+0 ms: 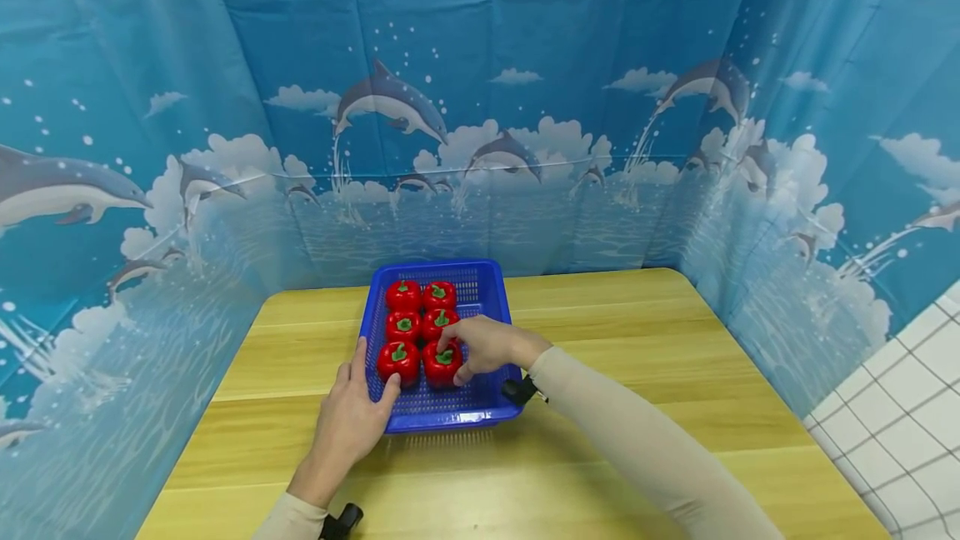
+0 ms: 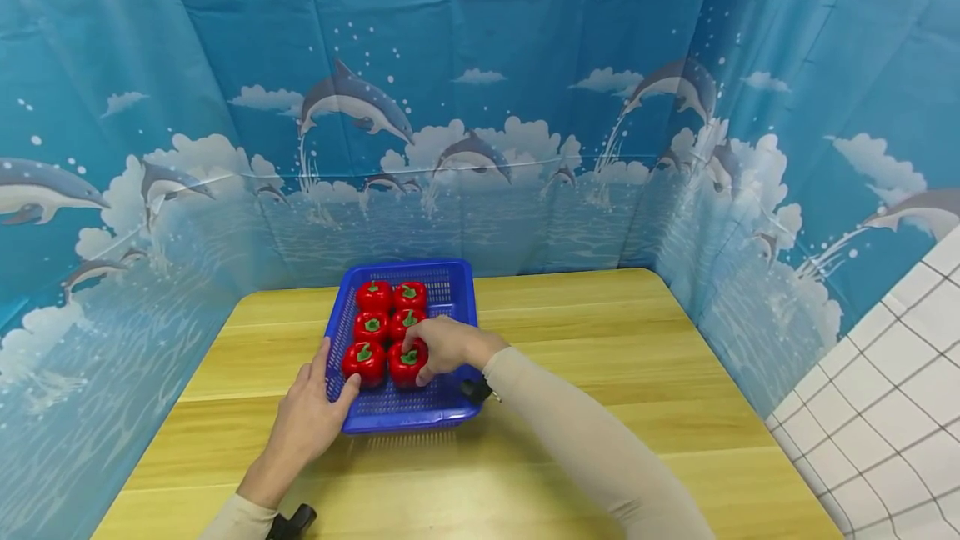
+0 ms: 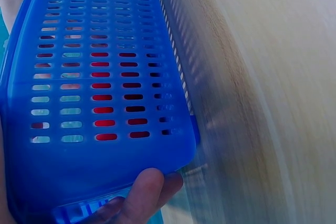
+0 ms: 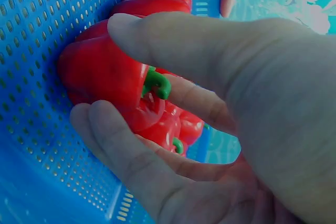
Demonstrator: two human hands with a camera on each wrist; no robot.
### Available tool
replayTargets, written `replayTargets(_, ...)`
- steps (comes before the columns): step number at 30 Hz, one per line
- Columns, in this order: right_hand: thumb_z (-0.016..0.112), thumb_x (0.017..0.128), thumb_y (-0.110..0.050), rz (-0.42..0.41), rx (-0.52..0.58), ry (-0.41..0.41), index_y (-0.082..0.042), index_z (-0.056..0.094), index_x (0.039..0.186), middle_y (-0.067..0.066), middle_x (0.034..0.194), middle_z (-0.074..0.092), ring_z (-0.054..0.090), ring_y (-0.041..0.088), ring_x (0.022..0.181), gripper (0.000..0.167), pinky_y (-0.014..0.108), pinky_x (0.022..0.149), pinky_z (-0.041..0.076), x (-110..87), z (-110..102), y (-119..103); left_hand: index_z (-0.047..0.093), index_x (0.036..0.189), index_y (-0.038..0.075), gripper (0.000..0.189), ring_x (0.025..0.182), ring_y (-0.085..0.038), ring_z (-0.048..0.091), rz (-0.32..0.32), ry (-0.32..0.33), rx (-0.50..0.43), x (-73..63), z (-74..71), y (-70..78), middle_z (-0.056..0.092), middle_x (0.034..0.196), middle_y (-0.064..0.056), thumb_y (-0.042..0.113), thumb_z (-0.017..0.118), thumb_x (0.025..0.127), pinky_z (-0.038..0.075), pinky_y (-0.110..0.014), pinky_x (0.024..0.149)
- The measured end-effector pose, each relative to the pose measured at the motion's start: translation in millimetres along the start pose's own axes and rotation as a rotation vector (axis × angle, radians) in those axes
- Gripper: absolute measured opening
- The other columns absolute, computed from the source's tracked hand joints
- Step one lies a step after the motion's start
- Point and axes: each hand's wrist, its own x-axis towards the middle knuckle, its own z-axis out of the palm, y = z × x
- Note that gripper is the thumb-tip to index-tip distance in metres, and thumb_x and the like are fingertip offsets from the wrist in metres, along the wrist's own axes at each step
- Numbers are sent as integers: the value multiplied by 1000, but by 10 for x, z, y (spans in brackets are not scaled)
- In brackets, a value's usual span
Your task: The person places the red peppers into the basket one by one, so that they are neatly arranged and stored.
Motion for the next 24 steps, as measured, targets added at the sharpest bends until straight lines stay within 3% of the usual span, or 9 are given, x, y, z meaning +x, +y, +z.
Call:
replayTargets(3, 98, 96, -19, 2, 15, 1, -12, 78, 145, 11, 156, 76, 67, 36, 150, 53, 57, 130, 54, -46, -19, 12, 18, 186, 3, 96, 135, -61, 71, 2, 2, -2, 0, 1, 4, 53, 168, -38, 51, 65, 117, 62, -72, 113)
replayTargets(8, 94, 101, -20, -18, 63, 16, -10, 74, 151, 14, 157, 75, 67, 42, 150, 55, 59, 125, 58, -152, -54, 8, 18, 186, 3, 97, 141, -63, 68, -3, -6, -2, -8, 1, 6, 50, 172, -38, 51, 65, 116, 60, -74, 115)
replayTargets(15, 84, 110, -24, -61, 113, 97, -6, 73, 151, 19, 152, 76, 85, 29, 111, 47, 54, 108, 68, -373, -133, 26, 13, 188, 6, 101, 144, -64, 65, -20, -58, -4, 6, -30, 13, 47, 175, -38, 58, 63, 117, 58, -77, 115)
replayTargets(24, 75, 116, -28, -80, 210, 205, -12, 73, 150, 8, 148, 74, 80, 24, 123, 37, 40, 104, 69, -714, -129, 165, 11, 188, 7, 103, 159, -65, 52, -40, -116, -75, 27, -113, -7, 39, 180, -39, 62, 60, 117, 49, -80, 125)
